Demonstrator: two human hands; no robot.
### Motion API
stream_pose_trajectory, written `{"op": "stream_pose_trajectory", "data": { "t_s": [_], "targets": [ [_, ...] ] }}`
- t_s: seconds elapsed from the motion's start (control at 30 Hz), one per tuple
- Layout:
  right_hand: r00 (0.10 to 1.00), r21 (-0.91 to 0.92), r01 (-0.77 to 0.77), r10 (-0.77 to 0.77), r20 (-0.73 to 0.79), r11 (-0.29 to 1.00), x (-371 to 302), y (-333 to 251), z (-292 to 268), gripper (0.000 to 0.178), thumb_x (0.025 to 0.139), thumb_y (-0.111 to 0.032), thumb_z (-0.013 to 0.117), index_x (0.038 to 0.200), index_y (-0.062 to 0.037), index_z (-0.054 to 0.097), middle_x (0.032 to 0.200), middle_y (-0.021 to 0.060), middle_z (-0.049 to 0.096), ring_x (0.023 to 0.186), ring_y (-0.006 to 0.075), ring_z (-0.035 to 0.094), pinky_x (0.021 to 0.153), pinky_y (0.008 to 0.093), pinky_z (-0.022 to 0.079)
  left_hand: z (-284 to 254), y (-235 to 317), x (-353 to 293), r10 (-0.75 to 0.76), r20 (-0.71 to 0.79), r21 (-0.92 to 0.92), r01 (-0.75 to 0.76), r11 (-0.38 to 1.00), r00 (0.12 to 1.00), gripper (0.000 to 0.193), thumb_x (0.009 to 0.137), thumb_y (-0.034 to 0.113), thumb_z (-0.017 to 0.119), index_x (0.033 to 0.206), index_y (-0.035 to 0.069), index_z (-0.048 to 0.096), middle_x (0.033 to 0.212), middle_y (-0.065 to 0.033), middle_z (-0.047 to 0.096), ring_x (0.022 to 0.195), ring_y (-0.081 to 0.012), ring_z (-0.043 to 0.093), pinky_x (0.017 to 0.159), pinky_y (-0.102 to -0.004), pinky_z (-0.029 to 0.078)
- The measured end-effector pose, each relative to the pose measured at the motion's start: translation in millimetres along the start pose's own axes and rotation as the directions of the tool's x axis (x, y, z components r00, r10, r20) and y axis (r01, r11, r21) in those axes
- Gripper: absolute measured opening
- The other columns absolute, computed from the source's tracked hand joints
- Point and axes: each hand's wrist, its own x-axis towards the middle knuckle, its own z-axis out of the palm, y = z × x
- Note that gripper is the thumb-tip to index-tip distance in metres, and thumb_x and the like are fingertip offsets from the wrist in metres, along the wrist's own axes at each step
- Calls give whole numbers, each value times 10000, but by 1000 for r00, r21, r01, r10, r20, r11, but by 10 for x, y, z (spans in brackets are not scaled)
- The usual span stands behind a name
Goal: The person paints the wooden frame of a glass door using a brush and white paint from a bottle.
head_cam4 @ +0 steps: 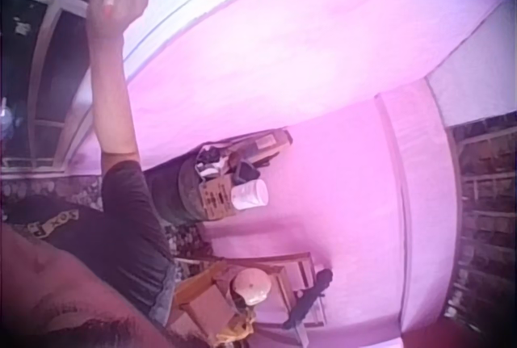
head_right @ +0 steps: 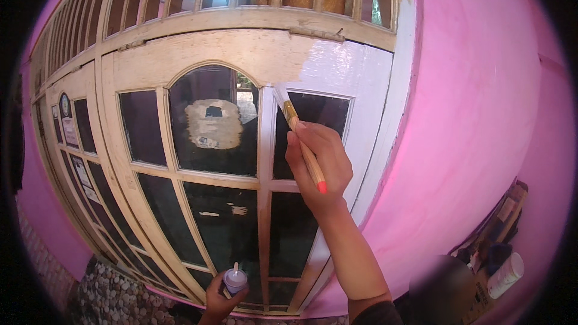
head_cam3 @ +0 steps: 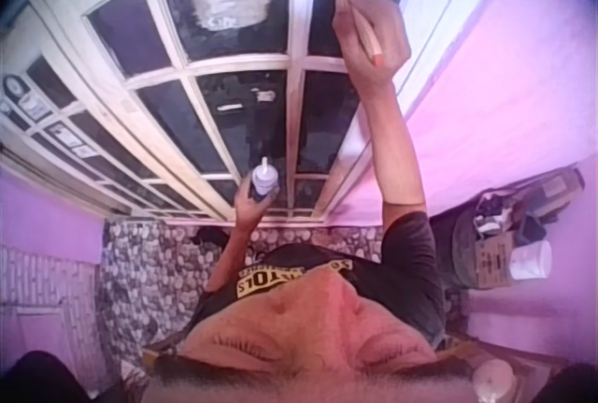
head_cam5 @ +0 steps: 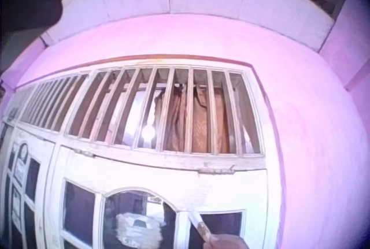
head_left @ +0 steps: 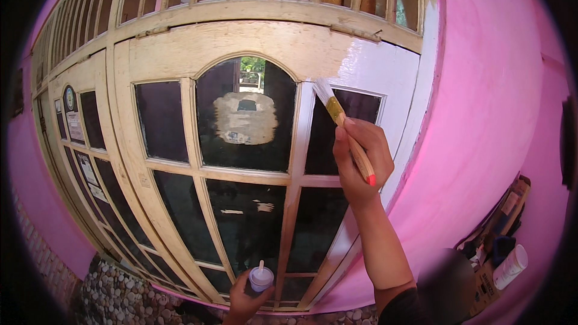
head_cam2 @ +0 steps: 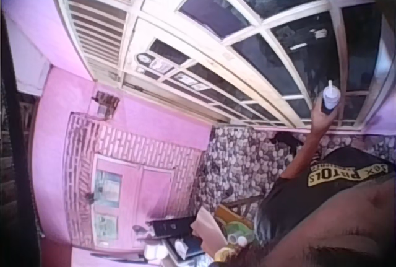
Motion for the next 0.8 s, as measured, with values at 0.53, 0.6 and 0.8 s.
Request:
{"op": "stream_pose_trajectory", "data": {
  "t_s": [0.53, 0.6, 0.8],
  "targets": [
    [1000, -41, -11, 10, -20, 999, 26, 72, -79, 155, 866, 58, 782, 1004, 36, 715, 976, 172, 740, 847, 278, 732, 740, 336, 591, 91, -18, 29, -35, -46, -40, 33, 999, 998, 619, 731, 207, 941, 1240, 7, 652, 1116, -123, 722, 1058, -238, 699, 958, -383, 530],
    [995, -78, -85, 81, -54, 993, 27, 95, -160, 153, 869, 56, 779, 1008, 41, 717, 972, 173, 738, 840, 272, 727, 735, 336, 587, 92, -38, 34, -43, -32, -64, 40, 997, 999, 618, 730, 199, 941, 1241, 8, 652, 1121, -123, 721, 1056, -234, 698, 958, -382, 530],
    [989, -142, -129, 116, -96, 981, -25, 225, -425, 175, 877, 63, 765, 1041, 44, 708, 973, 174, 734, 852, 262, 722, 751, 332, 583, 91, -5, 50, -20, 24, -25, 21, 999, 1000, 549, 783, 86, 904, 1249, 1, 627, 1123, -75, 718, 1063, -164, 682, 972, -347, 530]
  ]
}}
